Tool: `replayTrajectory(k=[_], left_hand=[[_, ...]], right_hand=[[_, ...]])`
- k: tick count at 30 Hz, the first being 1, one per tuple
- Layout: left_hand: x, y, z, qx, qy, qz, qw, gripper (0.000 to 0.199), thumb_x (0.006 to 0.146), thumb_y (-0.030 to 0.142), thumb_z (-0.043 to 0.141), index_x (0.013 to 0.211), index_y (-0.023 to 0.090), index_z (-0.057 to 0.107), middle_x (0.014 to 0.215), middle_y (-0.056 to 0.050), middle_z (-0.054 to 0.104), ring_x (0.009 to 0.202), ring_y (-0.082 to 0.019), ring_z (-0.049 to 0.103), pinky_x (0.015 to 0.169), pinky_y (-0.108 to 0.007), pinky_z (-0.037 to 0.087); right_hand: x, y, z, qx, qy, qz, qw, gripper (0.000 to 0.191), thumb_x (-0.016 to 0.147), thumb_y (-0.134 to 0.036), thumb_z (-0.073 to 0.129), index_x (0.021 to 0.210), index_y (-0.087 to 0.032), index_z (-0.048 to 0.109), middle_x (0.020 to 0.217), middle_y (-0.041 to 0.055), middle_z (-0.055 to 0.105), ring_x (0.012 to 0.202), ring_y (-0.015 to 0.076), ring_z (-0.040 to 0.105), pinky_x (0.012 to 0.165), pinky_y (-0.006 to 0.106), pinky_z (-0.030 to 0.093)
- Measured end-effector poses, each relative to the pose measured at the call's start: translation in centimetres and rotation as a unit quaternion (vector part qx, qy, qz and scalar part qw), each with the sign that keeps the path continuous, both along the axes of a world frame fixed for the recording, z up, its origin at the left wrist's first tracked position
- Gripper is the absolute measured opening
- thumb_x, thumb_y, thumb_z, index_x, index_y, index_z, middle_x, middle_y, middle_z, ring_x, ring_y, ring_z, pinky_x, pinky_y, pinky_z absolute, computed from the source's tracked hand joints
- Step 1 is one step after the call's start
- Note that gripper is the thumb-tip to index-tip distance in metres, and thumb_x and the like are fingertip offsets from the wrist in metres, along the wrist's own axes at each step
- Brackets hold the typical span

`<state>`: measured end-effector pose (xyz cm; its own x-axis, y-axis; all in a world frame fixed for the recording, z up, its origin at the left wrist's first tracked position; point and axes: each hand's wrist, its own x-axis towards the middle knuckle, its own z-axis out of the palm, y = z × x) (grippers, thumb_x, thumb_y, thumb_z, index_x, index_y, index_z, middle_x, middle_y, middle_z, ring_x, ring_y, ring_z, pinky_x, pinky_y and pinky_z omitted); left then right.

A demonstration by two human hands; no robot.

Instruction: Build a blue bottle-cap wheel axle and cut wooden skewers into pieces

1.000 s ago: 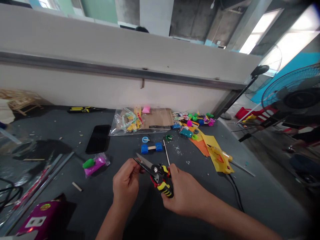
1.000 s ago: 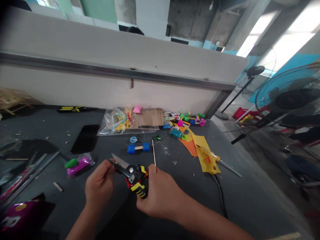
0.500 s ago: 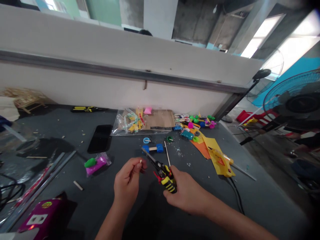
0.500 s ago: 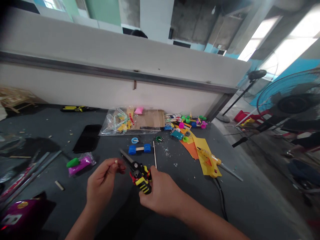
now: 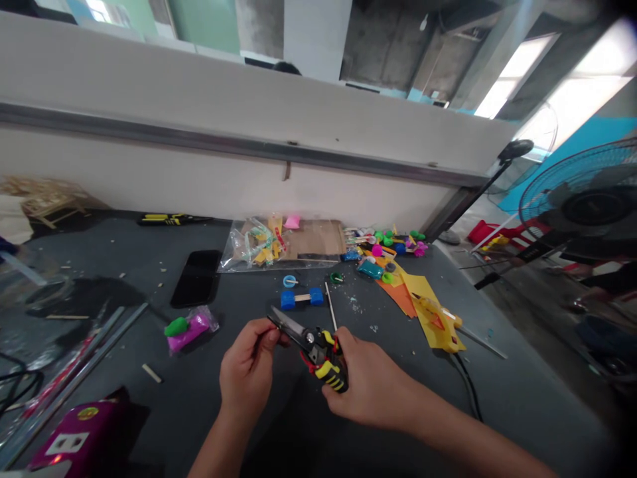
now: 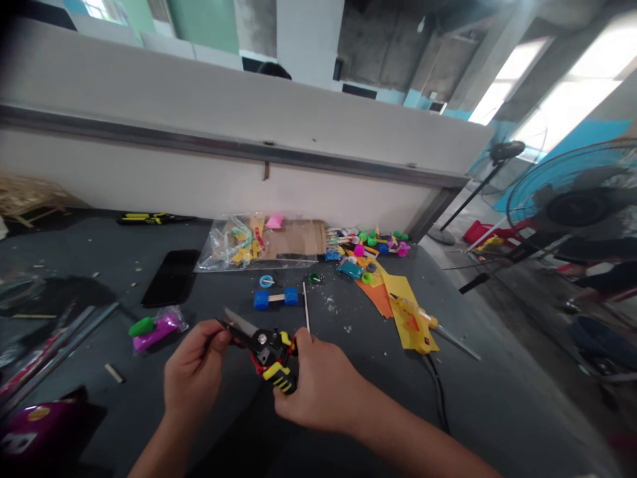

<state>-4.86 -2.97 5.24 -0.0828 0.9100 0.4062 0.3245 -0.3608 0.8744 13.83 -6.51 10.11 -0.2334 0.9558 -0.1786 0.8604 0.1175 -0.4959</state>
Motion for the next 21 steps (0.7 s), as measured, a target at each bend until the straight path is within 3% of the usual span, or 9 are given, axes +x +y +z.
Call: replayTrajectory(k=[8,21], left_hand=[[-0.3,0.2,-0.7,0.052,0.013,0.015,0.998,0.015,0.083,0.021,0.050,0.077,0.019,0.064,0.074,-0.002,0.062,0.069,-0.014,0.057,0.063,-0.023,0.046],[-0.3,0.4,-1.0,0.008,-0.011,0.009,1.000,0.015,0.084,0.023,0.051,0.075,0.019,0.062,0.069,0.000,0.062,0.064,-0.013,0.058,0.060,-0.022,0.047]], right_hand=[[-0.1,-0.3,-0.1,0.003,-0.005,0.016,1.000,0.033,0.065,-0.034,0.057,0.091,-0.019,0.041,0.082,0.0060,0.059,0.067,0.0174,0.055,0.057,0.029,0.034],[-0.3,-0.4,-0.9,0.001,-0.014,0.006,1.000,0.026,0.071,-0.029,0.054,0.092,-0.019,0.043,0.080,0.0061,0.063,0.066,0.0198,0.059,0.055,0.029,0.031]])
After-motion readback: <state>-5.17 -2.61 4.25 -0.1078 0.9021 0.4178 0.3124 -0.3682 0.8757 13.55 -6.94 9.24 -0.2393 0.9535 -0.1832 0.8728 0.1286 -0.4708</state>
